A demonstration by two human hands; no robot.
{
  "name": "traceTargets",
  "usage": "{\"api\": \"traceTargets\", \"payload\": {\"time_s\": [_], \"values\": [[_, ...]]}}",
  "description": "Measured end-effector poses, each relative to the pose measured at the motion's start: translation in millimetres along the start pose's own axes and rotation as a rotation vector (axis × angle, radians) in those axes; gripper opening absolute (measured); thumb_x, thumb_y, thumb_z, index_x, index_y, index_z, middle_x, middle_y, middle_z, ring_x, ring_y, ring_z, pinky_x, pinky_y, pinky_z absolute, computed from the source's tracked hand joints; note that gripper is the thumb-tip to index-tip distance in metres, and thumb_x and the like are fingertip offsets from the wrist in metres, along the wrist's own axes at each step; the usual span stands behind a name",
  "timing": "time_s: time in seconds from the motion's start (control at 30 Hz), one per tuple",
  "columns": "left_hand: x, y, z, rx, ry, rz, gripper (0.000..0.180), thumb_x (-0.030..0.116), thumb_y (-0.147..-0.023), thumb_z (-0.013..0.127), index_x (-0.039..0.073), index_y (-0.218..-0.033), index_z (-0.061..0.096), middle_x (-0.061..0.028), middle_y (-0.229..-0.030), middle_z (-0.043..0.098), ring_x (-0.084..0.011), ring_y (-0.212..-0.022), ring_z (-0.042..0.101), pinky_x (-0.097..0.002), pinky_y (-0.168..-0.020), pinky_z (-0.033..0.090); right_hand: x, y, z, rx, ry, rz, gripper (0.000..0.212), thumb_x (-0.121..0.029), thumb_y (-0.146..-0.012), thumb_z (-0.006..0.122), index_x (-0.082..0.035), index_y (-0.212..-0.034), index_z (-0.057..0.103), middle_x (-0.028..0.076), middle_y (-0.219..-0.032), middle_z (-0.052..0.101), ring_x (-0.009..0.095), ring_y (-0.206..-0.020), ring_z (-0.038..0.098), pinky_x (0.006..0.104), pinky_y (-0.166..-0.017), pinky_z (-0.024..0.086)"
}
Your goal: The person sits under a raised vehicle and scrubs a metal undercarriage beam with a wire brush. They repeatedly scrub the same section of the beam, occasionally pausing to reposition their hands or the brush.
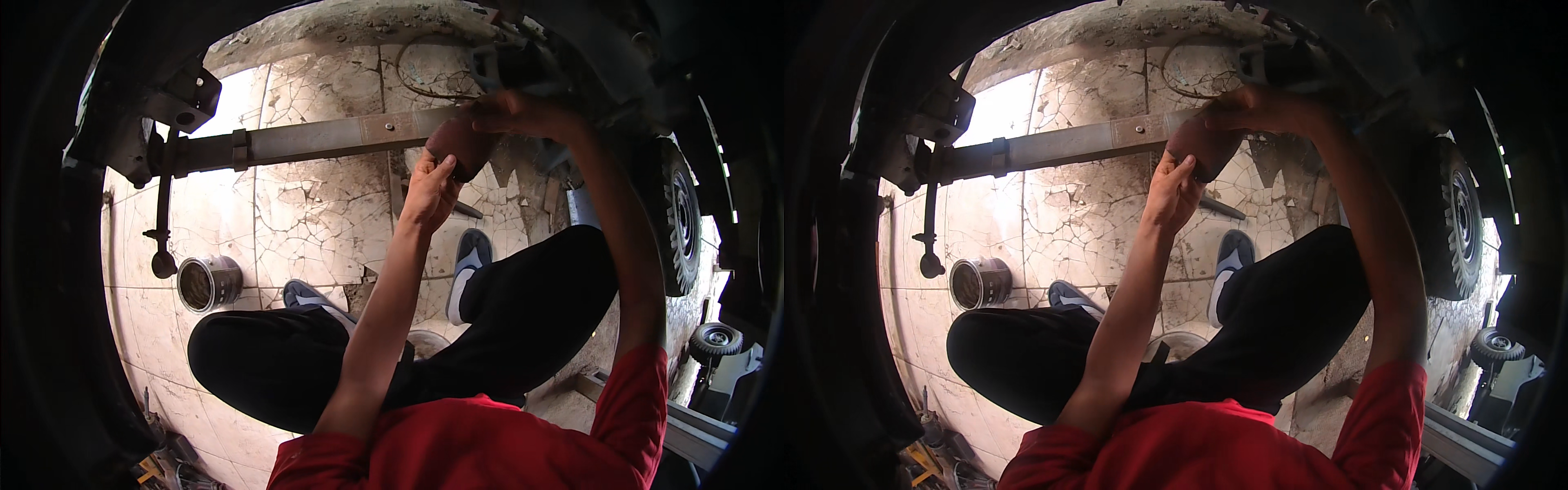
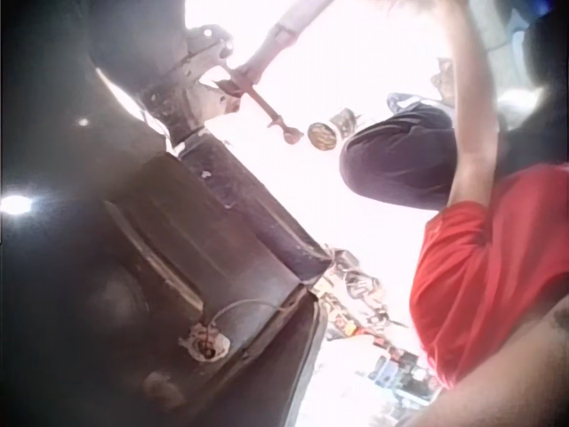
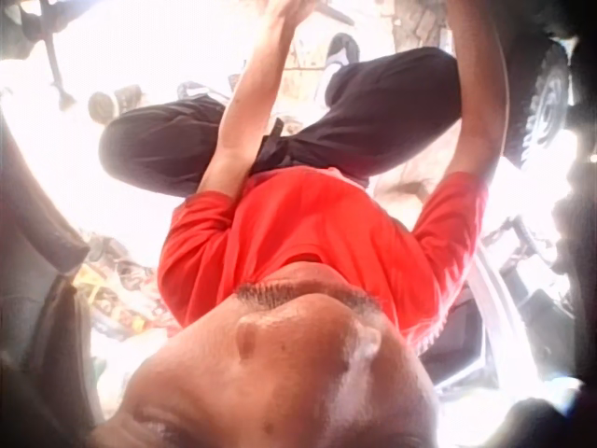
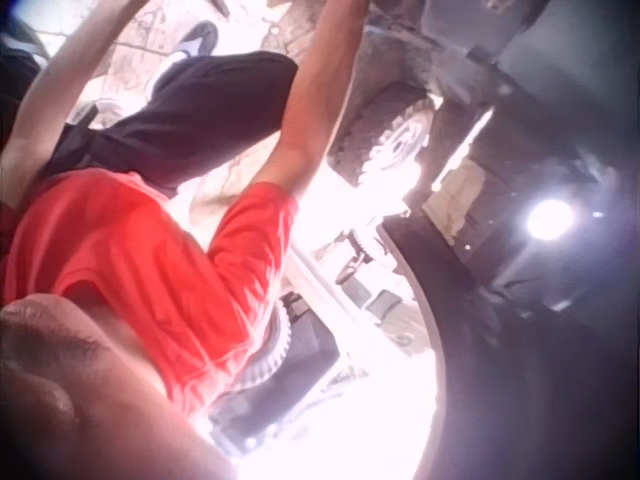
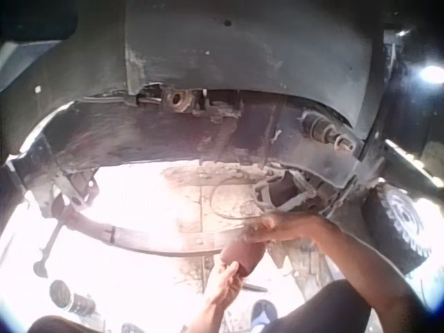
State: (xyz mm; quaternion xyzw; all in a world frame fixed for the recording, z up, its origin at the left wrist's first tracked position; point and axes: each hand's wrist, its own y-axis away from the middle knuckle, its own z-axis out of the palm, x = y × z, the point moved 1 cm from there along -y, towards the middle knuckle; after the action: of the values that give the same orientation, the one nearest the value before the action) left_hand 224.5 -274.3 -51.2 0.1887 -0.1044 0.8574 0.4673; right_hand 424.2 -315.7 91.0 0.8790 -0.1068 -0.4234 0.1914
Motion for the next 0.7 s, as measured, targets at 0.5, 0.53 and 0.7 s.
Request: {"api": "traceTargets", "payload": {"time_s": [0.5,0.53,0.7], "values": [[146.9,-78.0,-34.1,-0.021,-1.946,-0.149,0.04,0.038,-0.101,0.062,0.006,-0.125,0.065,-0.0117,-0.113,0.073,-0.0255,-0.098,0.07,-0.0392,-0.085,0.056,-8.3,-8.6,-14.9,0.33,0.661,0.25,0.047,-0.039,-0.102,0.059,0.002,-0.123,0.063,0.019,-0.095,0.071,0.029,-0.086,0.07,0.0394,-0.077,0.054],[173.7,-80.8,-31.4,-0.218,-2.219,-0.292,0.041,0.04,-0.1,0.063,0.009,-0.127,0.065,-0.0126,-0.113,0.072,-0.0277,-0.1,0.07,-0.0409,-0.087,0.056,1.4,-18.0,-16.2,0.331,0.83,0.314,0.047,-0.036,-0.103,0.057,0.001,-0.132,0.059,0.02,-0.099,0.071,0.03,-0.088,0.069,0.0397,-0.078,0.053],[272.5,-52.2,-42.7,-0.564,-2.742,-0.233,0.06,0.046,-0.094,0.069,0.011,-0.14,0.055,-0.0139,-0.134,0.062,-0.0332,-0.123,0.061,-0.0466,-0.098,0.051,45.8,-50.8,-13.1,0.3,0.941,0.118,0.042,-0.015,-0.098,0.056,-0.005,-0.139,0.057,0.019,-0.124,0.067,0.035,-0.107,0.068,0.0441,-0.091,0.055]]}}
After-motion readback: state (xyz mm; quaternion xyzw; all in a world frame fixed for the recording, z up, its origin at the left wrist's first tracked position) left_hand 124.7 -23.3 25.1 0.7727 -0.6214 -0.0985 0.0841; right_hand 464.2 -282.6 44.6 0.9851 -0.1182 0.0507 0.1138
